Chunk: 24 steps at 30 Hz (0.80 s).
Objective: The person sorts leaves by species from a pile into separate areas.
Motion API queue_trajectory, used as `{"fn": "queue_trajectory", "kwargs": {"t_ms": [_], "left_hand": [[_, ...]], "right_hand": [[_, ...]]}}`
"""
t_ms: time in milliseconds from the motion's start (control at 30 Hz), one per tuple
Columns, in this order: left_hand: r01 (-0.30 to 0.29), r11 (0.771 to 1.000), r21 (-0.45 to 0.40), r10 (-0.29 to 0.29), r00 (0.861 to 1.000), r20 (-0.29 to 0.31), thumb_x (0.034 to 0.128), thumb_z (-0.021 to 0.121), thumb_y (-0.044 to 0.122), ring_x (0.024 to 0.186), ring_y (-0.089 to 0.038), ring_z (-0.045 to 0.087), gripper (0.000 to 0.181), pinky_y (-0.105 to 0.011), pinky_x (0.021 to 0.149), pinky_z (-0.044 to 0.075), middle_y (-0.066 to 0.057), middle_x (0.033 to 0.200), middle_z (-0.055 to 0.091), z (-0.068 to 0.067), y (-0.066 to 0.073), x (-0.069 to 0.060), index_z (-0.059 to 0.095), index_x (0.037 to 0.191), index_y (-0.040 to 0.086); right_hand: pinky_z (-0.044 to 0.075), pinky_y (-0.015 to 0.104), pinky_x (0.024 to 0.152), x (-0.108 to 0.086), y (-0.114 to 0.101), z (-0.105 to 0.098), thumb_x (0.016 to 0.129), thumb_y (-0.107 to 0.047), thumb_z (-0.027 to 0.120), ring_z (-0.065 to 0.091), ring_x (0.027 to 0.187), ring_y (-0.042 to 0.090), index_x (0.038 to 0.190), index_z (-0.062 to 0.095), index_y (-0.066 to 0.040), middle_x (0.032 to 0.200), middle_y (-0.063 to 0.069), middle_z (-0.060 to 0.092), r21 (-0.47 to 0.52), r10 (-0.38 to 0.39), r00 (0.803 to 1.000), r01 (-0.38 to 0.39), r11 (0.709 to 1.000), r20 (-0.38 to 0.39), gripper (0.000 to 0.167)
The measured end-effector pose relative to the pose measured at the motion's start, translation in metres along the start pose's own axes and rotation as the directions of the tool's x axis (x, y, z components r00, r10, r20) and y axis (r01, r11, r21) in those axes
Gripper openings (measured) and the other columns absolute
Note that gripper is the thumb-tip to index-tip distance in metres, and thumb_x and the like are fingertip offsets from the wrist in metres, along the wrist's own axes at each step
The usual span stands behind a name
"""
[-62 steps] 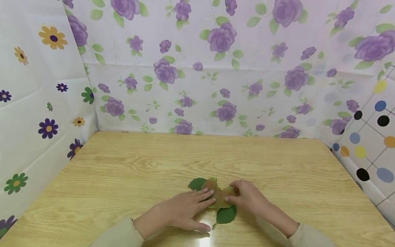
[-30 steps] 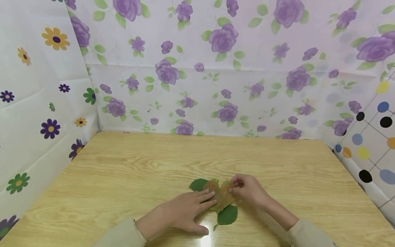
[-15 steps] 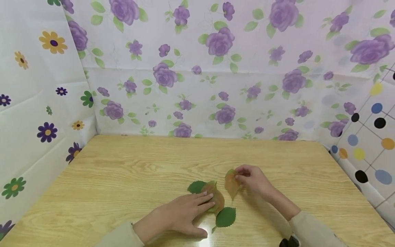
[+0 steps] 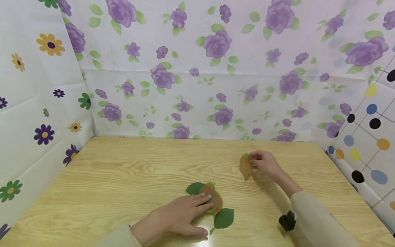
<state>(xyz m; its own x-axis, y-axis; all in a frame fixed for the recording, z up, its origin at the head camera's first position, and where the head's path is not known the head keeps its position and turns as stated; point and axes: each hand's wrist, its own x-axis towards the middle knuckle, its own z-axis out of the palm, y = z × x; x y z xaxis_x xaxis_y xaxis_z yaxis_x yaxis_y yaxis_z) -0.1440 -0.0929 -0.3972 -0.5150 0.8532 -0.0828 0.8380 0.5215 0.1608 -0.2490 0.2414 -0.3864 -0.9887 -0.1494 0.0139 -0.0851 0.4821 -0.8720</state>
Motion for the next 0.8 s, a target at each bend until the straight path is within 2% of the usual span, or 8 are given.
{"fn": "queue_trajectory", "kwargs": {"t_ms": [167, 400, 567, 800], "left_hand": [[0.011, 1.0, -0.019, -0.011, 1.0, 0.0, 0.0962, 0.03, 0.066, 0.141, -0.026, 0.027, 0.077, -0.043, 0.109, 0.033, -0.009, 0.156, 0.026, 0.001, 0.0, -0.001, 0.035, 0.15, 0.011], [0.004, 1.0, -0.016, -0.004, 1.0, -0.008, 0.102, 0.023, 0.056, 0.14, -0.026, 0.028, 0.067, -0.044, 0.108, 0.034, -0.009, 0.155, 0.028, 0.001, -0.002, 0.001, 0.037, 0.149, 0.01], [-0.003, 1.0, -0.02, 0.003, 1.0, -0.008, 0.103, 0.023, 0.054, 0.14, -0.027, 0.029, 0.065, -0.044, 0.108, 0.034, -0.01, 0.154, 0.029, 0.001, -0.002, 0.001, 0.038, 0.148, 0.009], [0.002, 1.0, -0.021, -0.002, 1.0, -0.002, 0.1031, 0.022, 0.053, 0.14, -0.027, 0.029, 0.065, -0.043, 0.108, 0.033, -0.01, 0.154, 0.029, 0.001, -0.001, 0.002, 0.038, 0.148, 0.009]], "right_hand": [[0.055, 0.036, 0.075, 0.006, 0.01, -0.011, 0.094, 0.005, 0.053, 0.063, 0.091, 0.029, 0.123, 0.052, 0.016, 0.109, 0.026, 0.062, -0.035, 0.018, 0.999, -0.019, 0.999, -0.038, 0.031], [0.053, 0.029, 0.07, 0.005, 0.034, -0.03, 0.095, 0.0, 0.053, 0.061, 0.092, 0.028, 0.124, 0.052, 0.016, 0.111, 0.029, 0.059, -0.085, 0.045, 0.995, -0.053, 0.995, -0.093, 0.033], [0.052, 0.029, 0.073, 0.0, 0.049, -0.048, 0.095, -0.002, 0.054, 0.059, 0.101, 0.033, 0.124, 0.053, 0.014, 0.12, 0.032, 0.056, -0.108, 0.101, 0.986, -0.115, 0.987, -0.129, 0.033], [0.053, 0.032, 0.073, -0.007, 0.063, -0.07, 0.094, -0.005, 0.057, 0.058, 0.102, 0.04, 0.12, 0.055, 0.015, 0.116, 0.034, 0.057, -0.203, 0.093, 0.982, -0.127, 0.971, -0.167, 0.032]]}}
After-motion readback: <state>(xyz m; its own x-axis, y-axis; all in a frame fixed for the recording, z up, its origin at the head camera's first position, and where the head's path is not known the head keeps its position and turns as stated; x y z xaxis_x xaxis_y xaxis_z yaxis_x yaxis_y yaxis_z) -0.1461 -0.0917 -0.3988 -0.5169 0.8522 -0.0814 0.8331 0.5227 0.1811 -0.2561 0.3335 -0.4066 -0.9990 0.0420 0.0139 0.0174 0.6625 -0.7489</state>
